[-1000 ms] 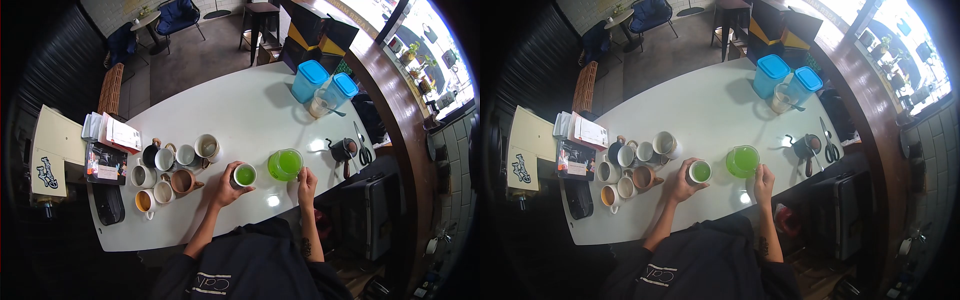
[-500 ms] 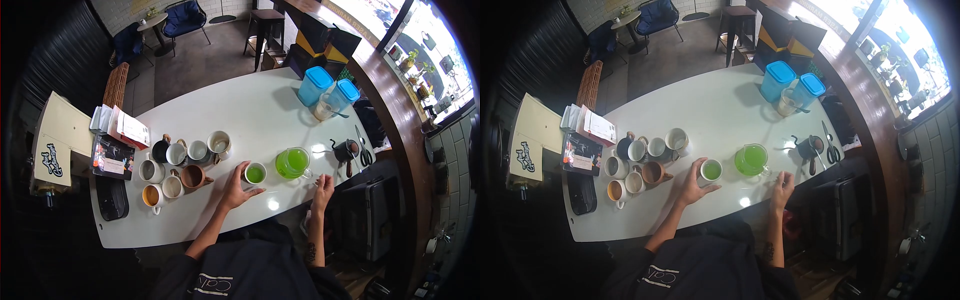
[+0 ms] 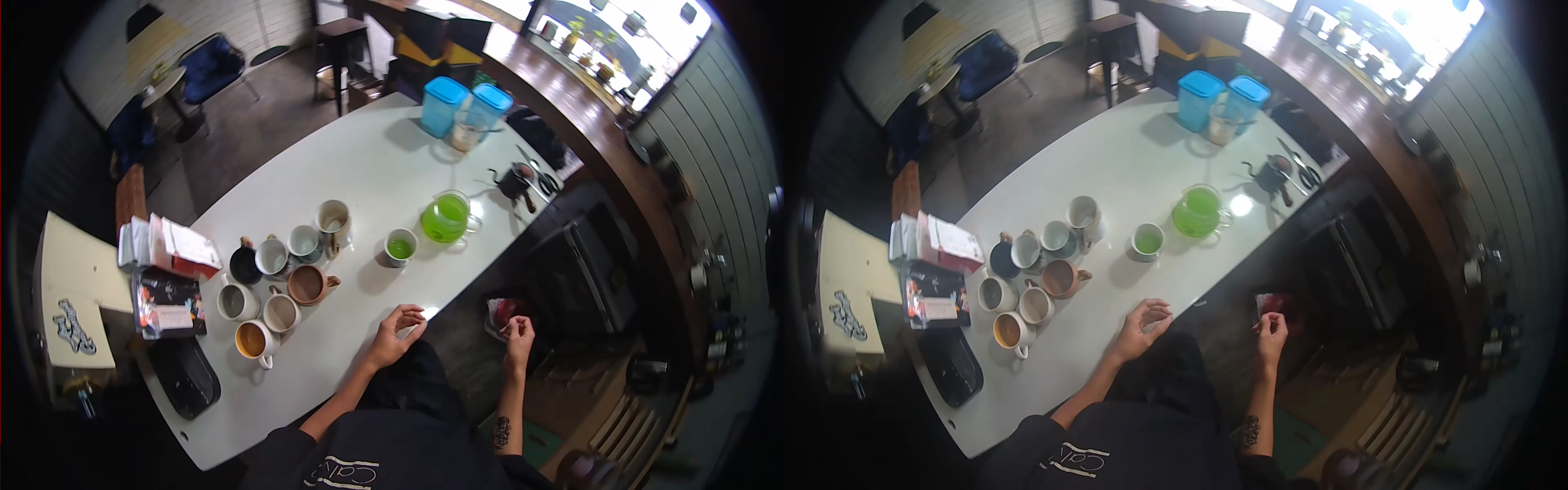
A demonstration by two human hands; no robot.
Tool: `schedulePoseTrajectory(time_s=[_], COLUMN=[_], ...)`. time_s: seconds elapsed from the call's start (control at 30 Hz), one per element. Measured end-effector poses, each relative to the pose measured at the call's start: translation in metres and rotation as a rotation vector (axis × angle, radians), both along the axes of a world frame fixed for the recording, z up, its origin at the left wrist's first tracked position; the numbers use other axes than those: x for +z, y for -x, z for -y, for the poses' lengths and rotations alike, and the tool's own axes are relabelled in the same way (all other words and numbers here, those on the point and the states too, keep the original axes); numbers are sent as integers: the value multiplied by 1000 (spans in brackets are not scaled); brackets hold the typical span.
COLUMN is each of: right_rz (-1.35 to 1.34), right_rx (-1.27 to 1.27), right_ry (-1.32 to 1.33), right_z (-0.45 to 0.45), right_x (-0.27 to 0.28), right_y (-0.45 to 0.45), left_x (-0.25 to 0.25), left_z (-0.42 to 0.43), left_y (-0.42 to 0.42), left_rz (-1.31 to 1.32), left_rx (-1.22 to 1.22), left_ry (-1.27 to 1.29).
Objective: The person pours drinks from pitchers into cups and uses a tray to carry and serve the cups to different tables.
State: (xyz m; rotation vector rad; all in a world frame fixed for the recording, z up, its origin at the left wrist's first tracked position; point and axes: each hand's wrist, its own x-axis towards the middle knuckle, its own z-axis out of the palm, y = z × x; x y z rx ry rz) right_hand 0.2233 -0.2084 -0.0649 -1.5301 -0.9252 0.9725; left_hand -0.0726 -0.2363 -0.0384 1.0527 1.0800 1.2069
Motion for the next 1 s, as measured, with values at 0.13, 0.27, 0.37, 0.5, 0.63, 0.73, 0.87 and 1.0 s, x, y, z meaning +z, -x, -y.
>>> schedulePoseTrajectory(time_s=[0.13, 0.27, 0.37, 0.5, 0.63, 0.73, 0.87, 1.0], right_rz=[-31, -489, -668, -840, -1017, -1184, -1297, -1233], right_rx=[-132, -409, -687, -987, -1325, -1549, -1675, -1609], right_ry=[169, 232, 221, 100, -49, -239, -273, -325], right_z=[101, 208, 288, 403, 511, 585, 662, 706], right_x=[-31, -40, -49, -62, -79, -100, -125, -132], right_y=[-17, -23, -30, -30, -19, -8, -9, -26], left_x=[8, 5, -3, -7, -12, -14, -19, -27], left_z=[23, 48, 70, 102, 142, 181, 244, 318], left_y=[-18, -44, -72, -113, -153, -178, -196, -187], left_rz=[-30, -36, -65, -94, -146, -82, -74, -4], left_rx=[-299, -651, -856, -1119, -1324, -1394, -1416, -1375], left_ry=[2, 74, 86, 146, 158, 143, 181, 258])
